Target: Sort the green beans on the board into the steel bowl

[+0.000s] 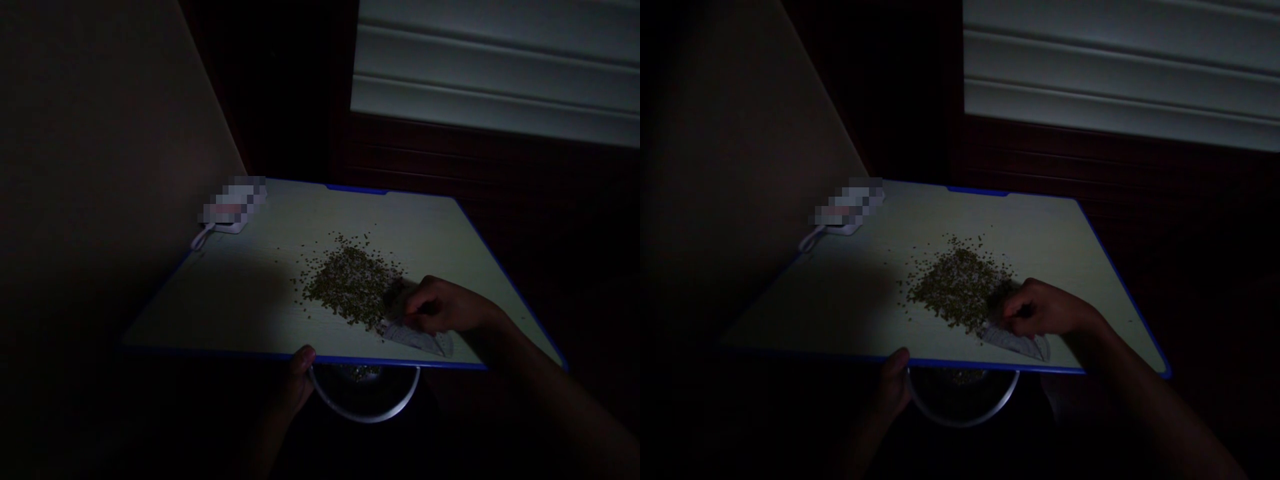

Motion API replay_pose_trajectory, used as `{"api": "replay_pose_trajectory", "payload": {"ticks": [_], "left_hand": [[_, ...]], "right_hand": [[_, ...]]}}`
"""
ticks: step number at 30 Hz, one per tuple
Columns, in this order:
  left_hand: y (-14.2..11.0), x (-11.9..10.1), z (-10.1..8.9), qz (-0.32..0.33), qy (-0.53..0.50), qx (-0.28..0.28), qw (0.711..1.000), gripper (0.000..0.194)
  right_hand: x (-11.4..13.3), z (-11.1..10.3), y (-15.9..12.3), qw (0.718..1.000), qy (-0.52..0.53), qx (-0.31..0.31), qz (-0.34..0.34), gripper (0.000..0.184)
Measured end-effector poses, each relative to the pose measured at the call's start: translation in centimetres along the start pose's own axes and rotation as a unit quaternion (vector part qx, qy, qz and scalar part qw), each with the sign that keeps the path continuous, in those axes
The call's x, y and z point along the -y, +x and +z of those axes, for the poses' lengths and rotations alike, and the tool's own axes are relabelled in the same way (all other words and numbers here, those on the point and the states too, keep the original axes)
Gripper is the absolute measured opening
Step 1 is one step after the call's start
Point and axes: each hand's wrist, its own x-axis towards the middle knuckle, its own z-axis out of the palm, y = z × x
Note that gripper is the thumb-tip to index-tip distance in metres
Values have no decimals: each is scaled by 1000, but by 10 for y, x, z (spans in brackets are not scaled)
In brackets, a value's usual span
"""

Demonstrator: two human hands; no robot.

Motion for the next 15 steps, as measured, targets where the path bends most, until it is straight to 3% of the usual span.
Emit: {"api": "replay_pose_trajectory", "payload": {"ticks": [8,15], "left_hand": [[0,0,1,6,2,-1,1000,22],[2,2,-3,6,17,4,1000,27]], "right_hand": [[0,1,1,1000,-4,23,13,15],[3,2,4,998,-13,32,-45,17]]}}
